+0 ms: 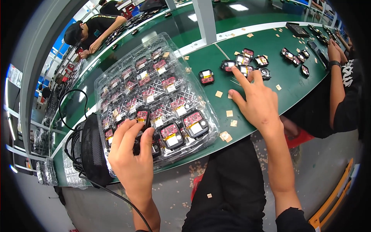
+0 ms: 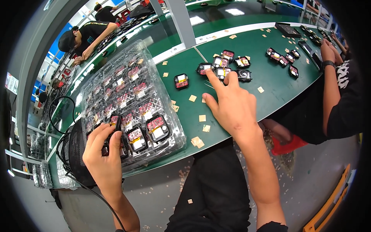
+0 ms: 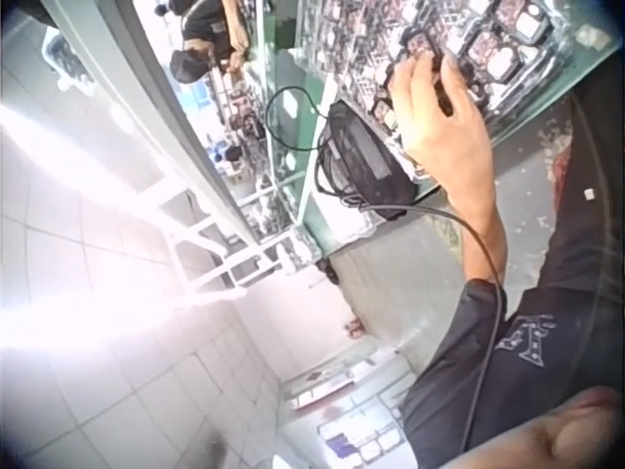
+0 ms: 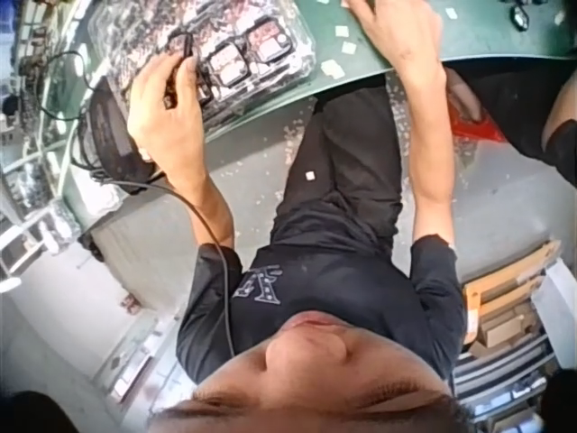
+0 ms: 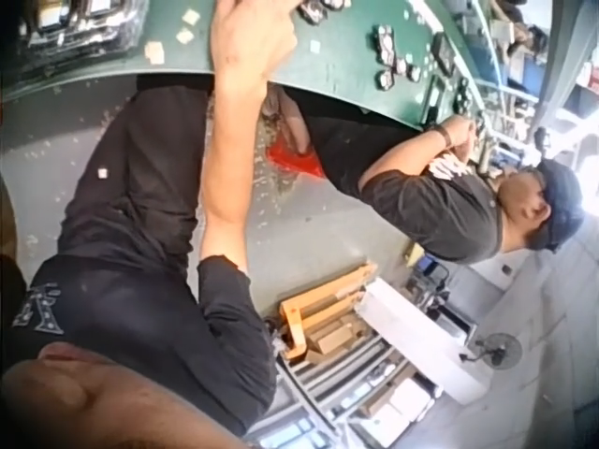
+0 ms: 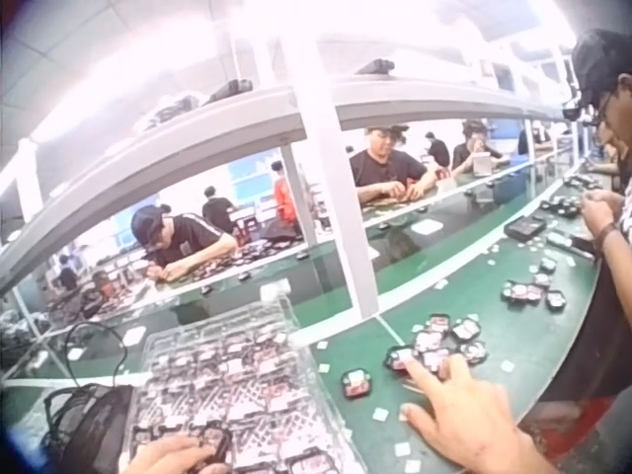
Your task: Assembling and inspecting internal components of smartwatches on a factory assembly line using tweezers.
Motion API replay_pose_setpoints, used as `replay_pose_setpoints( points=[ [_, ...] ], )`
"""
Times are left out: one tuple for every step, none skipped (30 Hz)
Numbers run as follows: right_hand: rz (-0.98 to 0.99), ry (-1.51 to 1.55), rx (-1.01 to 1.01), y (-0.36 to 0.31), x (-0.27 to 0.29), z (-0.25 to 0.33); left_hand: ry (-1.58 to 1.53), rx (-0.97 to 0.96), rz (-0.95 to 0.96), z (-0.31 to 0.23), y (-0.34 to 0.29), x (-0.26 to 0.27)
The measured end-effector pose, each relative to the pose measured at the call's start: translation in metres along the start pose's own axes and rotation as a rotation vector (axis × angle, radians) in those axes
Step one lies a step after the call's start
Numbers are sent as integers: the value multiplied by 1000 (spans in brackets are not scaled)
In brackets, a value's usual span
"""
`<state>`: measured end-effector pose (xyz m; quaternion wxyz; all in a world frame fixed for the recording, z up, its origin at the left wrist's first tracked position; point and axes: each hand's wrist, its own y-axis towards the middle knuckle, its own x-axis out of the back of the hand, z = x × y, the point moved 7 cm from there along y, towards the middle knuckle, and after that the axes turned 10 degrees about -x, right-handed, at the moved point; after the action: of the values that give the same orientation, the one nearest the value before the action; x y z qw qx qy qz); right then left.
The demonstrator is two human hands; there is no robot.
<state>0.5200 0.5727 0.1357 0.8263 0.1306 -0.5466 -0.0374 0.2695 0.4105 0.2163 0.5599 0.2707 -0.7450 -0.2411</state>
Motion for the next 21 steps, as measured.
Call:
replay_pose_setpoints(
  points=[
    [-24, 2, 2, -1, 1, -1, 1, -2, 8, 1, 0, -1],
    [-47, 3, 5, -2, 2, -1, 4, -1, 7, 1, -1, -1],
    [-48, 6, 6, -3, 2, -1, 22, -30, 8, 0, -1, -2],
    [-49, 33, 3, -4, 2, -1, 39, -60, 8, -1, -1, -1],
    [-50, 60, 0, -5, 3, -1, 41, -70, -3, -2, -1, 0],
    [-51, 62, 1, -6, 2, -2, 43, -71, -4, -1, 0, 1],
    [-61, 69, -3, -7, 1, -3, 44, -57, 1, 1, 0, 3],
    [-72, 76, -6, -8, 0, -4, 45, -42, 6, 3, 0, 4],
    [-75, 74, -8, -8, 1, -5, 43, -44, 5, 1, 1, 5],
    [-91, 79, 0, -9, 2, -5, 45, -44, 17, 0, 3, 5],
    [-108, 84, 8, -9, 3, -6, 47, -43, 29, -1, 5, 4],
    [-109, 86, 9, -9, 3, -6, 49, -44, 27, -1, 5, 5],
    [-108, 92, 13, -9, 2, -6, 45, -55, 12, -2, 6, 6],
    [-106, 97, 16, -9, 2, -6, 41, -65, -3, -4, 6, 7],
    [-106, 97, 15, -9, 2, -6, 41, -65, -3, -4, 8, 9],
    [-104, 95, 12, -9, 3, -6, 30, -64, -45, -5, 11, 13],
    [-102, 93, 8, -9, 3, -6, 20, -62, -86, -4, 13, 16],
    [-102, 93, 8, -9, 2, -7, 20, -62, -86, -4, 14, 16],
    [-103, 102, 12, -9, 3, -7, 3, -79, -54, -4, 14, 12],
    [-104, 111, 15, -9, 3, -7, -14, -96, -22, -3, 14, 9],
    [-105, 111, 15, -9, 3, -7, 2, -107, 25, 0, 11, 3]
  ],
)
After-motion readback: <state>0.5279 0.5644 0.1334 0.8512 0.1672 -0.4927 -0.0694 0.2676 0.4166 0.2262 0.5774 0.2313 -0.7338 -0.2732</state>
